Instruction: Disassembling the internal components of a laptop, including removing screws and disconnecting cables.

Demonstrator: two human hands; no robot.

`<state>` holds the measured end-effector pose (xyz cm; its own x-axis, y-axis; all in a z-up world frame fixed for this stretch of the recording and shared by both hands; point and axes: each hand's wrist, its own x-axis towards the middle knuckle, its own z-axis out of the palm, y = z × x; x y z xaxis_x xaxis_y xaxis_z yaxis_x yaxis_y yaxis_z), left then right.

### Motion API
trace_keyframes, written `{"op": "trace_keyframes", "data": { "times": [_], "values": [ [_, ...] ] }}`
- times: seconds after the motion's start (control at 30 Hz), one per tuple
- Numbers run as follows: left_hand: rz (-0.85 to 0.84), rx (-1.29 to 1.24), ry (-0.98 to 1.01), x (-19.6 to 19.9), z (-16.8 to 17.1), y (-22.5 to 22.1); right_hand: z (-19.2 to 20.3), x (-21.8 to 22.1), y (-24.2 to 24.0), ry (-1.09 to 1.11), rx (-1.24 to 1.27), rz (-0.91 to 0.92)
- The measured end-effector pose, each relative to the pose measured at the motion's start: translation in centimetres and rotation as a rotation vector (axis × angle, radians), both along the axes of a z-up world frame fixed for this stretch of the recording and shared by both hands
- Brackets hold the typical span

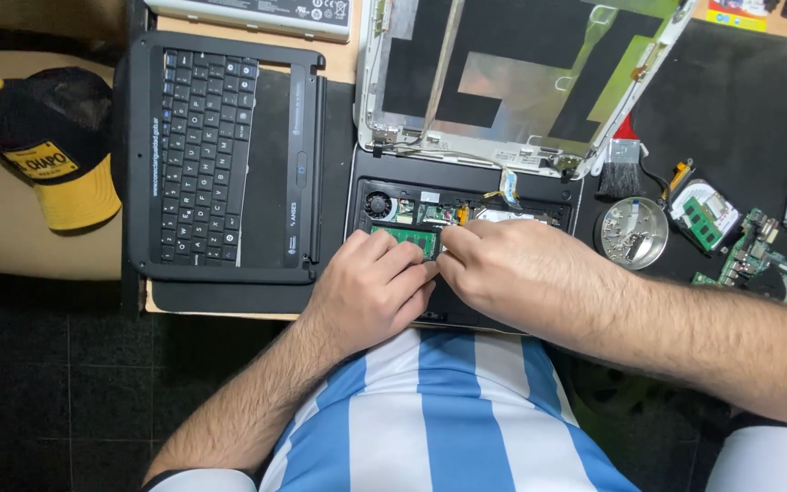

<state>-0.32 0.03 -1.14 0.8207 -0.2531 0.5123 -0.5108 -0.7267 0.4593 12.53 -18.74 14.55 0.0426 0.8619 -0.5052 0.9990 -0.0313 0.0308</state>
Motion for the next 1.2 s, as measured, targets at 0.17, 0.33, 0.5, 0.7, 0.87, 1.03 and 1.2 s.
{"op": "trace_keyframes", "data": {
  "times": [0.17,0.33,0.5,0.7,0.87,1.03,1.2],
  "values": [
    [-0.005,-0.015,-0.002,0.2,0.6,0.1,-0.5,-0.2,0.1,0.017,-0.027,-0.035],
    [-0.007,-0.033,-0.009,0.3,0.7,0.0,-0.1,0.0,0.5,-0.019,-0.097,-0.069],
    [-0.006,-0.026,-0.011,0.1,-0.4,-0.1,0.6,0.1,1.3,0.02,-0.091,-0.139],
    [-0.009,-0.015,-0.033,0.4,0.0,0.1,-0.3,-0.2,1.4,0.017,-0.076,-0.138],
    [0.0,-0.014,-0.04,0.0,0.0,0.1,-0.8,-0.8,1.5,0.046,-0.067,-0.234],
    [-0.033,0.011,-0.015,0.3,1.7,0.1,0.5,-1.9,-0.8,0.077,-0.007,-0.414],
    [-0.03,0.065,0.009,0.5,1.7,0.2,-2.7,-4.8,-7.6,0.168,0.655,-0.515]
  ]
}}
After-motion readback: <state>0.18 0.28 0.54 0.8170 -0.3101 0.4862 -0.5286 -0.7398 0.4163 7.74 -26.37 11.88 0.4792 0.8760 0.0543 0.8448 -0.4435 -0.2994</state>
